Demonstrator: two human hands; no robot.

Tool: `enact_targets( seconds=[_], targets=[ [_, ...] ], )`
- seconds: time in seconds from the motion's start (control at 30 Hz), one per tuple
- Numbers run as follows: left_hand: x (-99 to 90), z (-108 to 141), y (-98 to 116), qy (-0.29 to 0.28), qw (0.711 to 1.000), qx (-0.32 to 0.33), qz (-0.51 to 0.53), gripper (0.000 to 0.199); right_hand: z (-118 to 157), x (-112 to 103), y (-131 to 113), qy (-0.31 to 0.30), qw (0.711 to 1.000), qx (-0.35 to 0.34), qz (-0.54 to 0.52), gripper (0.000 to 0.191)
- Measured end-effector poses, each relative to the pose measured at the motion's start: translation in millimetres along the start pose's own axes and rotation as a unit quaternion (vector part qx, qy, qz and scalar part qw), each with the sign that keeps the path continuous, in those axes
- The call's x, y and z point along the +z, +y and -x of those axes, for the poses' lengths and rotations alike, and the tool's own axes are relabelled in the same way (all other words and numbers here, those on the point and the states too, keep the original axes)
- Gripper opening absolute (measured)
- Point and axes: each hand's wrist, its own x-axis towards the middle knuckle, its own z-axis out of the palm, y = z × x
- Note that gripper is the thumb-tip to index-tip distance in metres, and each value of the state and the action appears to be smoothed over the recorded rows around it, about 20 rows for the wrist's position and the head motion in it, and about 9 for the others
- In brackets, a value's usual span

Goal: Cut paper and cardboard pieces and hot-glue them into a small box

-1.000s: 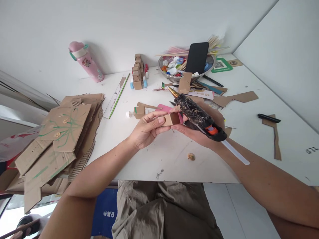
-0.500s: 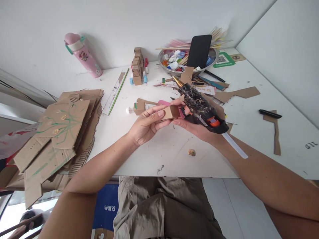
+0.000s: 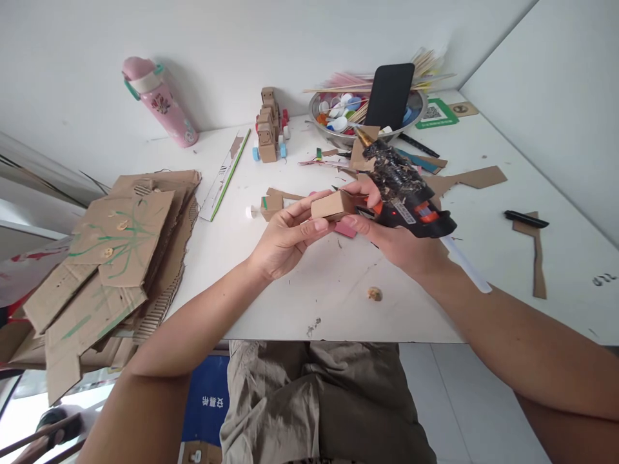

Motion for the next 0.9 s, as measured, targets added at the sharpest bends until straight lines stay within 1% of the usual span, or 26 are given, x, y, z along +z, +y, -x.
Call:
enact_targets(
  seconds=[0.1,0.23,0.3,0.43,0.53,0.63,0.7,0.83,0.9],
  targets=[
    [-0.2,-2.0,-3.5,-0.013,0.998,0.050,-0.042,0.057,-0.5,2.2,-4.5,0.012,1.000,0.008,-0.008,0.028],
    [0.1,-3.4,-6.4,0.001,0.991,0.111,-0.071,0.053,0.6,3.3,-6.5,-0.004,0.999,0.017,-0.037,0.040],
    [1.1,-2.1,-5.5,0.021,0.988,0.121,-0.090,0.052,0.6,3.2,-7.5,-0.013,0.998,0.017,-0.060,0.045],
    [5.9,2.0,-1.6,0.051,0.986,0.112,-0.108,0.052,-1.7,0.8,-13.9,-0.043,0.994,0.026,-0.100,0.048],
    [8.2,3.2,-0.3,0.052,0.991,0.098,-0.079,0.054,-3.1,-3.2,-20.0,-0.072,0.990,0.041,-0.117,0.047],
    [6.1,2.2,0.0,0.043,0.994,0.070,-0.067,0.056,-3.0,-5.4,-22.3,-0.085,0.986,0.049,-0.135,0.045],
    [3.1,0.8,0.2,0.039,0.996,0.055,-0.064,0.057,-2.5,-4.6,-20.9,-0.074,0.988,0.042,-0.127,0.045],
    [-1.2,-1.6,0.9,0.030,0.998,0.036,-0.040,0.063,-2.7,-4.7,-13.5,0.003,0.998,-0.018,-0.068,0.051],
    [-1.9,-2.2,1.7,0.024,0.999,0.031,-0.024,0.066,-4.4,-10.0,-11.4,0.009,0.999,-0.036,-0.041,0.053]
  ],
)
